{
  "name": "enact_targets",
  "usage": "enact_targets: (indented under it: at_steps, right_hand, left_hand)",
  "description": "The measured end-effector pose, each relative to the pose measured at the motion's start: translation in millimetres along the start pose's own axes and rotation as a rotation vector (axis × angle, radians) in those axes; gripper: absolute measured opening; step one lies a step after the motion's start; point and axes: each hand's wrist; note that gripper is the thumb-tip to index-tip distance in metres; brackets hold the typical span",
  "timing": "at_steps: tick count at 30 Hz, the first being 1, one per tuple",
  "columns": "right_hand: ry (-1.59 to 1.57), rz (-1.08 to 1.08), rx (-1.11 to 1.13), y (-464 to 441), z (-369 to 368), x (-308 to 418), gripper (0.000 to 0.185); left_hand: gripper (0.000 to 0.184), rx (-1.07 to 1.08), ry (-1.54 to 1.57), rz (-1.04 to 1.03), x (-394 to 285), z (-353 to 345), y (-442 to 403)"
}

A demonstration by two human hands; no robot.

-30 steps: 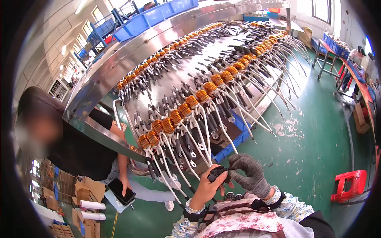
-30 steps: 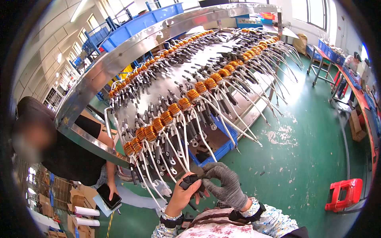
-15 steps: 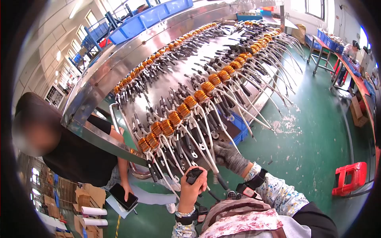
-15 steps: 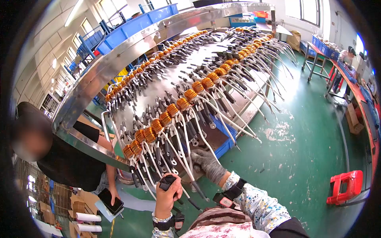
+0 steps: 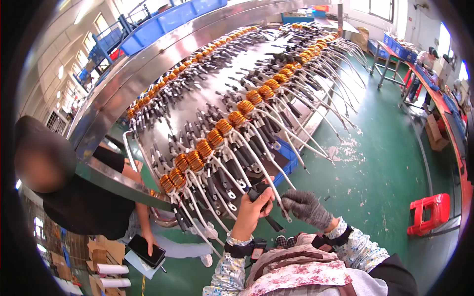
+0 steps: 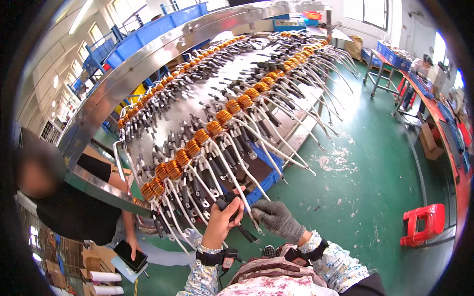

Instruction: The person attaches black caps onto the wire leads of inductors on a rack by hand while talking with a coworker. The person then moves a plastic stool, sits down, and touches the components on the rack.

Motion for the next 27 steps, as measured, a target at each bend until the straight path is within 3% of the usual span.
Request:
enact_targets:
  at_steps: [3,4,7,12,16,19,21,27]
  right_hand:
    - [-0.067,-0.096,-0.038,26.1,6.8,-4.0,0.031]
    - [-0.145,-0.219,0.002,36.0,13.9,2.6,0.037]
    - [-0.262,-0.334,-0.003,57.7,19.9,-2.8,0.042]
    - [-0.491,-0.428,0.013,65.0,14.9,-17.5,0.035]
    - [-0.393,-0.429,-0.018,66.1,8.4,-6.2,0.034]
    - [-0.564,-0.503,0.0,65.7,3.8,3.9,0.033]
    - [-0.845,-0.643,0.019,62.5,2.4,6.1,0.03]
    - [-0.855,-0.625,-0.104,12.6,-12.9,-16.5,0.025]
  left_hand:
    - [0.035,-0.016,-0.019,0.035,-2.1,-5.8,-8.4]
    - [0.029,-0.052,-0.027,0.029,-4.8,-10.0,-8.6]
    - [0.027,-0.041,-0.034,0.048,-0.6,-9.0,-15.7]
    - [0.026,-0.027,-0.023,0.042,4.4,-12.7,-20.2]
    - [0.026,-0.021,-0.021,0.046,6.7,-9.3,-21.8]
    - [0.026,-0.021,0.005,0.033,8.1,-10.6,-21.5]
    - [0.026,-0.027,-0.012,0.03,9.3,-10.6,-21.2]
    - [0.026,-0.05,-0.07,0.029,3.2,-4.3,-22.1]
Point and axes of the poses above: each hand's wrist, its own y-axis away from the middle knuckle, its own z-axis out of the back of the hand, x = y × z, and after that the axes turned 11 degrees about -x, right-handed
